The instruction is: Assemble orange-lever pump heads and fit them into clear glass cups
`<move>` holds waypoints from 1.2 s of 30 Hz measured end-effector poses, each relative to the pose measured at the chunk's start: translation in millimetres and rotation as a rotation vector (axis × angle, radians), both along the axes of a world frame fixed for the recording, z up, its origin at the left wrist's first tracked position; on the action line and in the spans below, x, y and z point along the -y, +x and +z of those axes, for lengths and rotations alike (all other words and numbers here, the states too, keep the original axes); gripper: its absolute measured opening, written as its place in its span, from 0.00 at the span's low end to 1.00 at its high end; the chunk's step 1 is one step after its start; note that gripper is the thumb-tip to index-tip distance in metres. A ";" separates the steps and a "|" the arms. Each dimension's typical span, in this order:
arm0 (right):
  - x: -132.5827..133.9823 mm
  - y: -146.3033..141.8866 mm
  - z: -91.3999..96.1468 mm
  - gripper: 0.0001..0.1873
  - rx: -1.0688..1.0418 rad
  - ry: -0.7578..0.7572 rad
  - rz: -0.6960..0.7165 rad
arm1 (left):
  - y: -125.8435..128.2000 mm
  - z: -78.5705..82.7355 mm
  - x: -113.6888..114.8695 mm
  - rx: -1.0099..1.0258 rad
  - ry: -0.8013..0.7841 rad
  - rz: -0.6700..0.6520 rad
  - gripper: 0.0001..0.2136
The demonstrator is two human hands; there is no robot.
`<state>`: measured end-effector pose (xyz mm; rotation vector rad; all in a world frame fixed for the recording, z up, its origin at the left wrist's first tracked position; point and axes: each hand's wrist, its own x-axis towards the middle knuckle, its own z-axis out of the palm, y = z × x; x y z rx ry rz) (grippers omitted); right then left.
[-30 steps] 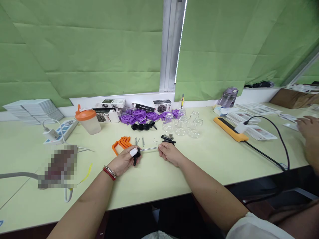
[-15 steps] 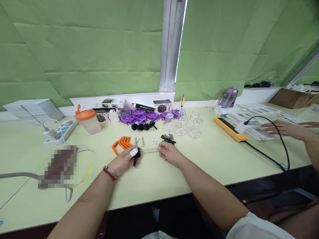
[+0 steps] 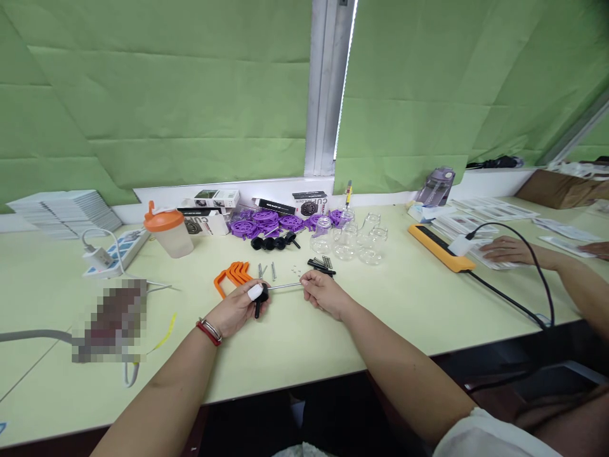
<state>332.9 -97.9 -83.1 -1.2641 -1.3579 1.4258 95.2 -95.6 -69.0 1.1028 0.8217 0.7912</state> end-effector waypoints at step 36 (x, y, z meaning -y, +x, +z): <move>-1.6 -0.9 -1.5 0.04 -0.016 -0.022 0.001 | 0.6 -1.4 -1.5 -0.016 0.029 -0.028 0.15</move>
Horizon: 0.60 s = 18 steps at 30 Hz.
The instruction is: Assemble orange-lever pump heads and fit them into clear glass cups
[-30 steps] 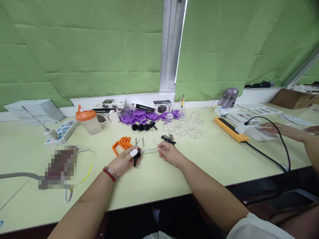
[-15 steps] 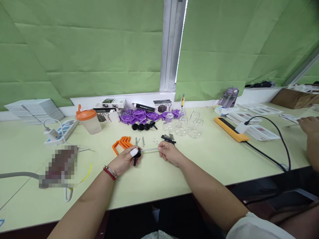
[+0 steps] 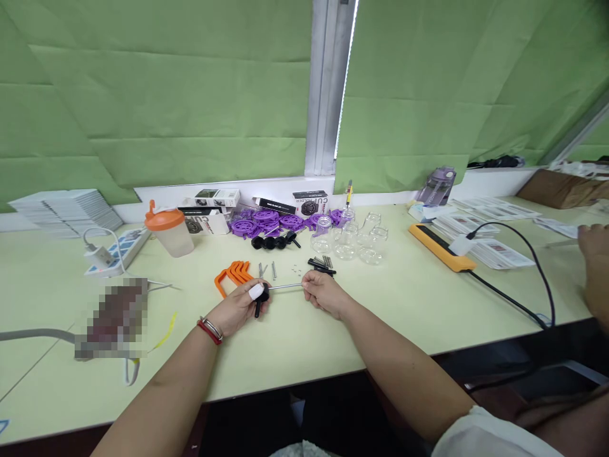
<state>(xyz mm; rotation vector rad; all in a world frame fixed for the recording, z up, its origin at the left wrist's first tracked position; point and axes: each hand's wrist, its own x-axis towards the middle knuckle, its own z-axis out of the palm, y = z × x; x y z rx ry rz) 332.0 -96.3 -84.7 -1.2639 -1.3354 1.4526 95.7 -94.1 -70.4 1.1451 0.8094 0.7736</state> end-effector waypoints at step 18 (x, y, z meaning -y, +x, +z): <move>0.9 -0.2 1.8 0.04 0.011 -0.011 0.000 | 0.2 0.6 0.0 0.003 -0.011 0.008 0.16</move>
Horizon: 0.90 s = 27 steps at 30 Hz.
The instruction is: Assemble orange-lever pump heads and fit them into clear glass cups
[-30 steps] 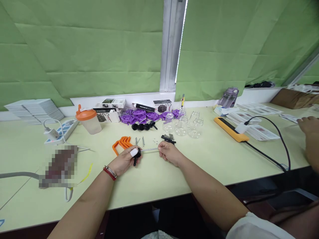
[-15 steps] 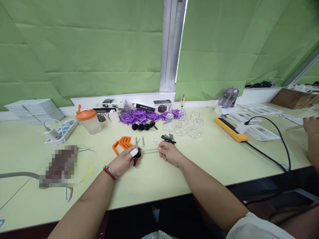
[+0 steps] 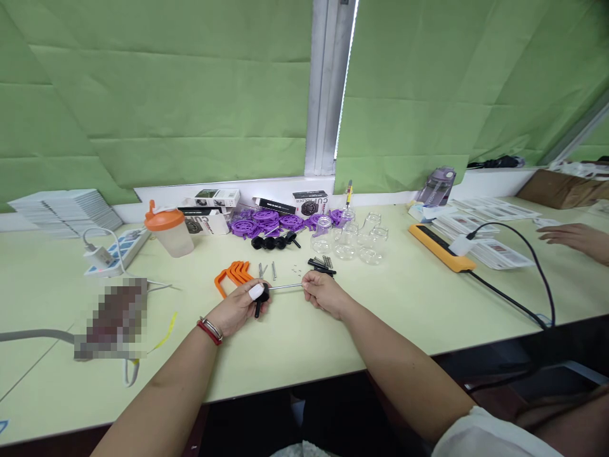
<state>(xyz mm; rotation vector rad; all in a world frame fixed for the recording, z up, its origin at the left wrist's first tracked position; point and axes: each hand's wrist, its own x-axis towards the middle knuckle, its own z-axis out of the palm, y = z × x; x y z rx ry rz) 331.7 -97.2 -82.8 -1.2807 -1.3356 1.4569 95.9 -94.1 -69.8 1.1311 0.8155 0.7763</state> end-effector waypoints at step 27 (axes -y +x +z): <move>-1.3 0.6 -3.1 0.05 -0.006 0.018 0.005 | 0.8 1.6 1.5 -0.010 0.002 0.007 0.16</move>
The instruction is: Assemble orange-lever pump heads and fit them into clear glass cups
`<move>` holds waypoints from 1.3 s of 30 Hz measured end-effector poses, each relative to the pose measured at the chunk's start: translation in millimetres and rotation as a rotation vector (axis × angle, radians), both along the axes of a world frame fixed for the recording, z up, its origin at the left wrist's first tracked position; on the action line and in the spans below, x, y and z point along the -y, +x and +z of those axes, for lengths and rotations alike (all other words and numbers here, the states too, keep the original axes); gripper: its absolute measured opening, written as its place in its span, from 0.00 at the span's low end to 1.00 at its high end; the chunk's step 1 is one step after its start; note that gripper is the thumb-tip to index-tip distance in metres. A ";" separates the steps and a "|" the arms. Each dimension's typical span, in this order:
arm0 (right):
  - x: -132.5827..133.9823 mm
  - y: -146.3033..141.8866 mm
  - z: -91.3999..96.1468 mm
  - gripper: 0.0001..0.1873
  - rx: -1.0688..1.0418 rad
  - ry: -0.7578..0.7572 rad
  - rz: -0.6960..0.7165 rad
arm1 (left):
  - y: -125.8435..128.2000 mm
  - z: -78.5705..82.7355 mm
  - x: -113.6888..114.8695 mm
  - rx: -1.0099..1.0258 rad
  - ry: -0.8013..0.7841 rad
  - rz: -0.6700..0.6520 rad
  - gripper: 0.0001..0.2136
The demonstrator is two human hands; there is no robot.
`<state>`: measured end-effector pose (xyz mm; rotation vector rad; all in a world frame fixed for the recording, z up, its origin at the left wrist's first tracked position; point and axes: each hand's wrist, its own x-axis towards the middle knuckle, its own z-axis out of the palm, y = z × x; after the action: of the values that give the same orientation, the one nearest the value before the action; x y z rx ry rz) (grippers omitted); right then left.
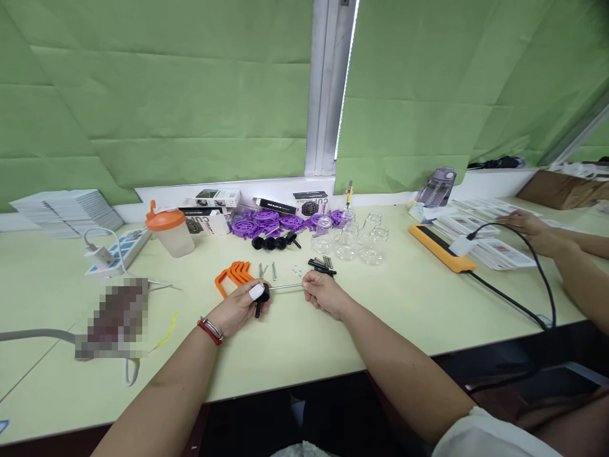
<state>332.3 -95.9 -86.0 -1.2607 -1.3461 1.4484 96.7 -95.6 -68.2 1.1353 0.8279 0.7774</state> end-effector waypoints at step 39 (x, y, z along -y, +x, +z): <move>-1.0 0.7 -0.1 0.04 0.022 -0.017 -0.042 | 2.4 0.7 3.3 -0.106 0.127 0.105 0.18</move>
<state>333.1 -94.8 -86.1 -1.3119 -1.3172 1.4236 99.1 -98.9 -67.4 1.2617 0.9431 0.8726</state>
